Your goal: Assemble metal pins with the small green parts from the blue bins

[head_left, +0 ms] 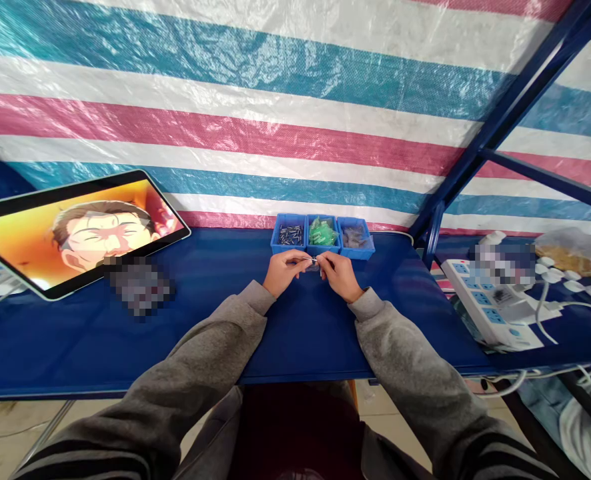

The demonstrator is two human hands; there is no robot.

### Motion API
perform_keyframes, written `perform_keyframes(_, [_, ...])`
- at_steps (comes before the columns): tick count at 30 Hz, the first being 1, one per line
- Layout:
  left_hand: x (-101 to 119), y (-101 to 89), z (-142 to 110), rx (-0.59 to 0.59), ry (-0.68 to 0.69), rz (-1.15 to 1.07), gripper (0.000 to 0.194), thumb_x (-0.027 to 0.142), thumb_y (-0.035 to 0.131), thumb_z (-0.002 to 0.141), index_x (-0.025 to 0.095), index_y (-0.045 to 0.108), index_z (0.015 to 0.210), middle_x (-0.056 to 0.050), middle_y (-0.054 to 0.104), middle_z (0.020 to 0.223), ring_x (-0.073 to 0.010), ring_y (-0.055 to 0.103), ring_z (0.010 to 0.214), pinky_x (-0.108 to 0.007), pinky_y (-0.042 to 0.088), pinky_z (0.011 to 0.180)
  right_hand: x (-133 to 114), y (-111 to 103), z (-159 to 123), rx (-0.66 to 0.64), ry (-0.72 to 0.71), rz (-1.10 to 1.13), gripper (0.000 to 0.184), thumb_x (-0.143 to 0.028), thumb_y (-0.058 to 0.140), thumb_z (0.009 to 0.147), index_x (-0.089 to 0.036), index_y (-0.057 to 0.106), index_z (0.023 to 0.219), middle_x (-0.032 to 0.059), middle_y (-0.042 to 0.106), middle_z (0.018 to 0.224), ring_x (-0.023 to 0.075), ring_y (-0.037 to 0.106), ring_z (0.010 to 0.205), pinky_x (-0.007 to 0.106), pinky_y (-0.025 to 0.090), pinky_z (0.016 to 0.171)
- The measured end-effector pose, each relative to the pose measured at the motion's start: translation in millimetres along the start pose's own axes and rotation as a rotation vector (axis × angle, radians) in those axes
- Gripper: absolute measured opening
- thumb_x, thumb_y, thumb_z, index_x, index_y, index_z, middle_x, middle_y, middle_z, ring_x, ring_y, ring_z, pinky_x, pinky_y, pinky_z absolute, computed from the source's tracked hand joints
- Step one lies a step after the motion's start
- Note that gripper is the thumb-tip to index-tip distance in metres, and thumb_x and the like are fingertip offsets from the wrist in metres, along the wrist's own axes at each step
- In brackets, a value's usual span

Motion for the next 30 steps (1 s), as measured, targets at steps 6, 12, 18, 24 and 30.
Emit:
perform_keyframes(6, [3, 3.4, -1, -0.019, -0.023, -0.068, 0.026, 0.039, 0.067, 0.08, 0.014, 0.063, 0.081, -0.004, 0.065, 0.069, -0.0116, 0.058, 0.055, -0.02, 0.045, 0.045, 4, 3, 0, -0.001, 0.025, 0.008, 0.041, -0.049, 0.043, 0.095, -0.019, 0.059, 0.072, -0.0032, 0.052, 0.052, 0.0118, 0.052, 0.047, 0.024, 0.04, 0.056])
perform_keyframes(12, [7, 4.6, -4, -0.068, 0.057, 0.137, 0.021, 0.037, 0.053, 0.09, 0.016, 0.057, 0.089, -0.003, 0.066, 0.078, -0.0088, 0.054, 0.051, -0.021, 0.044, 0.05, 3, -8, -1, 0.132, 0.063, 0.013, 0.037, -0.044, 0.043, 0.095, -0.018, 0.063, 0.079, -0.0027, 0.054, 0.055, 0.0123, 0.053, 0.048, 0.025, 0.041, 0.057])
perform_keyframes(18, [12, 5.5, -3, -0.109, 0.253, 0.498, 0.031, 0.036, 0.046, 0.095, 0.017, 0.07, 0.096, -0.005, 0.065, 0.081, -0.0154, 0.059, 0.071, -0.026, 0.046, 0.071, 4, -15, -1, 0.199, 0.09, -0.009, 0.035, -0.043, 0.044, 0.093, -0.019, 0.063, 0.079, -0.0011, 0.055, 0.056, 0.0142, 0.055, 0.052, 0.025, 0.043, 0.056])
perform_keyframes(24, [9, -0.2, -3, -0.07, 0.196, 0.422, 0.031, 0.036, 0.048, 0.095, 0.015, 0.065, 0.111, 0.002, 0.056, 0.059, -0.0116, 0.05, 0.052, -0.023, 0.041, 0.058, 2, -4, -1, 0.071, 0.006, 0.018, 0.026, -0.04, 0.052, 0.09, -0.019, 0.066, 0.089, 0.0013, 0.062, 0.065, 0.0145, 0.055, 0.053, 0.027, 0.045, 0.056])
perform_keyframes(30, [11, -1.3, -3, -0.046, 0.171, 0.303, 0.029, 0.036, 0.052, 0.093, 0.015, 0.064, 0.108, 0.005, 0.05, 0.053, -0.0093, 0.046, 0.049, -0.021, 0.039, 0.054, -2, 7, -2, -0.053, -0.071, 0.037, 0.025, -0.042, 0.054, 0.089, -0.02, 0.066, 0.085, 0.0035, 0.064, 0.073, 0.0156, 0.057, 0.061, 0.027, 0.046, 0.058])
Point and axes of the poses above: each hand's wrist, its own z-axis towards the middle knuckle, its own y-axis out of the palm, x = y × z, the point moved 6 cm from there along z, towards the middle knuckle
